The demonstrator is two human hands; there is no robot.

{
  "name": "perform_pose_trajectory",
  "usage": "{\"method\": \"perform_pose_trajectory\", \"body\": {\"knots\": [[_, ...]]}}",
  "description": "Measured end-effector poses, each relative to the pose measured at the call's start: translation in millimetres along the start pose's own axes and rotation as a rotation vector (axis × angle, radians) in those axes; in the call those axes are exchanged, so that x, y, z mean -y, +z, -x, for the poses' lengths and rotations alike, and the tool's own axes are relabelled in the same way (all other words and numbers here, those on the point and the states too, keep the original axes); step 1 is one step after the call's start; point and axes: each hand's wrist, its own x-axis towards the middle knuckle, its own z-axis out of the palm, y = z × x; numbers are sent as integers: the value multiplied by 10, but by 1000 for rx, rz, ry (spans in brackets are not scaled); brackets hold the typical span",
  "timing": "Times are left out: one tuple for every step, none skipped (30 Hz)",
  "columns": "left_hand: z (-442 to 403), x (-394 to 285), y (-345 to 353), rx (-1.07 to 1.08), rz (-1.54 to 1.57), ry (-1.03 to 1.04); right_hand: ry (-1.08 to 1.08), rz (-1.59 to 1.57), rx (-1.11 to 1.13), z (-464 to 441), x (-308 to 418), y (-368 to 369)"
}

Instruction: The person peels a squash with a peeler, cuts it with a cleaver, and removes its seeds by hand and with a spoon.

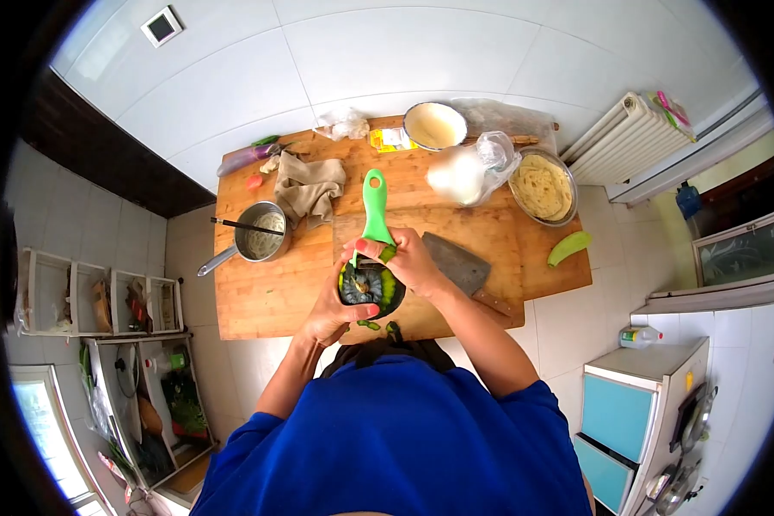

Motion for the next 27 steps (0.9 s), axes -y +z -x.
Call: {"method": "perform_pose_trajectory", "body": {"knots": [[16, 6, 7, -38, -40, 2, 11, -21, -61, 5, -12, 26], [23, 17, 5, -39, -40, 0, 22, -43, -120, 0, -23, 54], [27, 35, 0, -46, -47, 27, 4, -50, -133, -1, 10, 101], [25, 47, 3, -51, -51, 57, 5, -50, -133, -5, 5, 112], [16, 45, 2, -49, -54, 58, 7, -41, -158, -16, -1, 117], [16, 47, 1, -52, -60, 73, 11, -32, -185, -18, -9, 125], [16, 50, 1, -55, -66, 89, 12, -31, -186, -27, -44, 125], [8, 56, -8, -55, -67, 89, 7, -65, -247, -47, -107, 115], [-3, 72, -18, -49, -114, 140, 4, -100, -309, -58, -143, 110], [-6, 88, -29, -42, -161, 189, 5, -101, -309, -59, -167, 104], [-13, 95, -43, -38, -163, 189, 29, -169, -421, -72, -180, 100], [-34, 103, -46, -13, -107, 161, 50, -232, -527, -90, -173, 82], [-40, 96, -50, 4, -51, 135, 90, -304, -560, -93, -169, 71], [-40, 84, -40, 0, -53, 138, 91, -305, -554, -99, -165, 70], [-52, 73, -9, -12, 137, 77, 99, -382, -613, -111, -158, 64], [-63, 60, 6, -22, 327, 18, 106, -459, -669, -130, -150, 56], [-65, 66, -6, -27, 389, 11, 101, -431, -643, -117, -165, 52], [-80, 70, -5, -31, 389, 16, 103, -430, -636, -91, -153, 85], [-108, 75, 0, -52, 465, -12, 33, -346, -581, -52, -123, 126], [-127, 93, -7, -71, 540, -42, -37, -262, -527, -10, -115, 158], [-158, 112, -36, -56, 547, -70, -144, -120, -456, 3, -148, 189], [-170, 142, -37, -56, 548, -70, -189, -103, -450, 17, -180, 243], [-183, 173, -17, -81, 551, -27, -245, -31, -439, 31, -196, 288], [-182, 168, 15, -107, 553, 16, -300, 41, -428, 44, -205, 312], [-170, 157, 30, -106, 545, 16, -299, 41, -429, 53, -193, 323], [-166, 159, 38, -106, 545, 15, -317, 89, -414, 60, -172, 333], [-160, 165, 45, -113, 559, 13, -334, 138, -397, 65, -163, 338]]}}
